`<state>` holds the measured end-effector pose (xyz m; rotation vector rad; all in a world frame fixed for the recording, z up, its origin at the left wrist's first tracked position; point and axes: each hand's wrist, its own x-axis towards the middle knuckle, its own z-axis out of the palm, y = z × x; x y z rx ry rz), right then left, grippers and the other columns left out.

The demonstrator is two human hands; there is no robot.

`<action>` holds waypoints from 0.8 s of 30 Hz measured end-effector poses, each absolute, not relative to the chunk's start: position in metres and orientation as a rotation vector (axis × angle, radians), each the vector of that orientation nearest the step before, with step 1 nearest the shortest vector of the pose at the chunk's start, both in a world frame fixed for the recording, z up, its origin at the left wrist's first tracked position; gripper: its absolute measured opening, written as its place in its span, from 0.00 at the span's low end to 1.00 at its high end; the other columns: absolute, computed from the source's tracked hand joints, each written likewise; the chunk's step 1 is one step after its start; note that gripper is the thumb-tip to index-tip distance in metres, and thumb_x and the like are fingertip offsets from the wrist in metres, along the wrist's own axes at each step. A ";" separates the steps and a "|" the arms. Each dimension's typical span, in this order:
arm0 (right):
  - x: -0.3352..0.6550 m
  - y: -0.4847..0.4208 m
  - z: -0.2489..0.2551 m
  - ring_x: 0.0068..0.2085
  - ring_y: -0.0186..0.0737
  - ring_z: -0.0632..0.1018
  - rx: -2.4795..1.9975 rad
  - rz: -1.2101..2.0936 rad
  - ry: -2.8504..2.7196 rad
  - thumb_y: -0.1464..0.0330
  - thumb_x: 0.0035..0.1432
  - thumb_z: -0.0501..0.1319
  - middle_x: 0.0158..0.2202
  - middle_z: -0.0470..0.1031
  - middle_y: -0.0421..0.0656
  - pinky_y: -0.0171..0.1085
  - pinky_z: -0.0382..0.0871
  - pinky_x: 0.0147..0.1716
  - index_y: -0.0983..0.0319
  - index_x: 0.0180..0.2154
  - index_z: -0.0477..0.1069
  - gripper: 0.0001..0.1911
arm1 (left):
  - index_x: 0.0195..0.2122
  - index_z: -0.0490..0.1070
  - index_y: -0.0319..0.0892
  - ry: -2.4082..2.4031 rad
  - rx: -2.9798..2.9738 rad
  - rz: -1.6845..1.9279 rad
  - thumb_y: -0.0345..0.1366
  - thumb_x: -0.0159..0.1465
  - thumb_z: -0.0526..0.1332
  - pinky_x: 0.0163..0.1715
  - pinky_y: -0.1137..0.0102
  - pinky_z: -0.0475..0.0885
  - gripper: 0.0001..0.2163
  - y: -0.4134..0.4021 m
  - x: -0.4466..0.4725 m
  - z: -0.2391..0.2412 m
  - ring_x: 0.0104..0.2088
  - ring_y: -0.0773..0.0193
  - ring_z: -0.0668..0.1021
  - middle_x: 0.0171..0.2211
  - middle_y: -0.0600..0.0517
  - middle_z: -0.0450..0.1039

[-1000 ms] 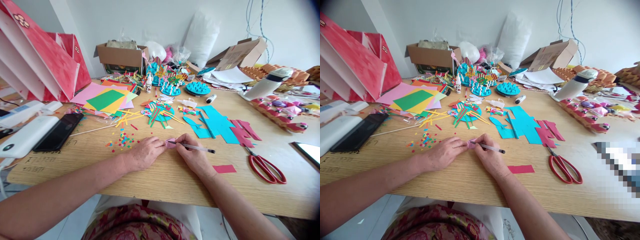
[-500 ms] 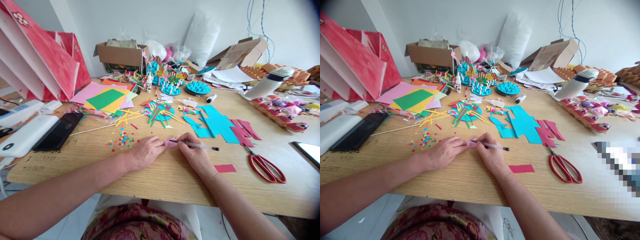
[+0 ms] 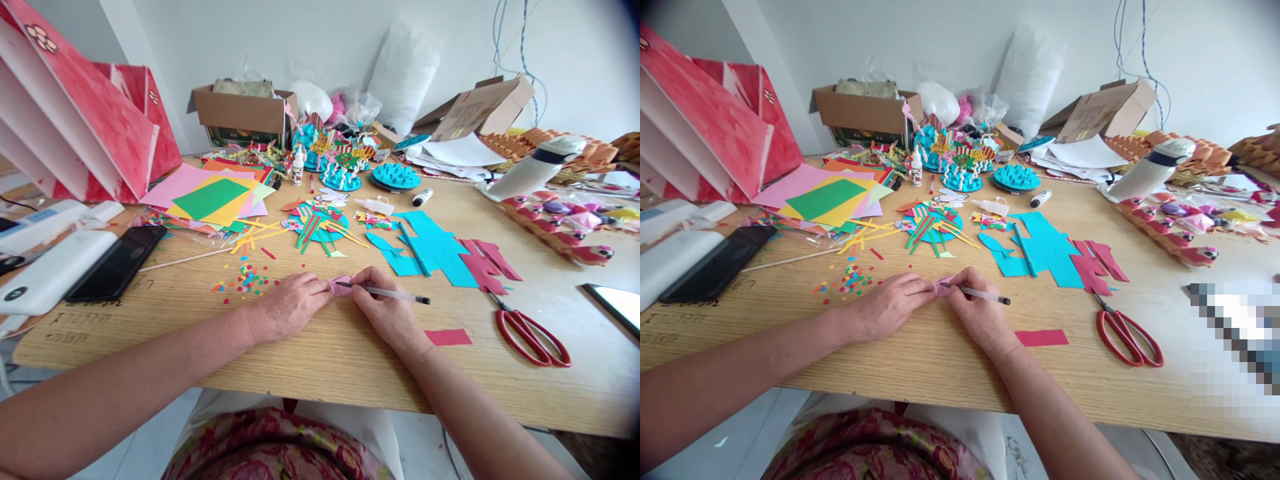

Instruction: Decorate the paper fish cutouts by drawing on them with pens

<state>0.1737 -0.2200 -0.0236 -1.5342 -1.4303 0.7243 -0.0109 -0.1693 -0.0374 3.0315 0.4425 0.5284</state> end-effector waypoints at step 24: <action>0.176 -0.220 -0.024 0.22 0.34 0.67 -1.532 0.671 -1.404 0.66 0.46 0.57 0.20 0.69 0.37 0.33 0.57 0.20 0.59 0.23 0.64 0.04 | 0.58 0.57 0.35 0.437 3.012 0.542 0.23 0.64 0.50 0.51 0.64 0.65 0.20 -0.169 -0.011 -0.039 0.48 0.59 0.68 0.50 0.46 0.68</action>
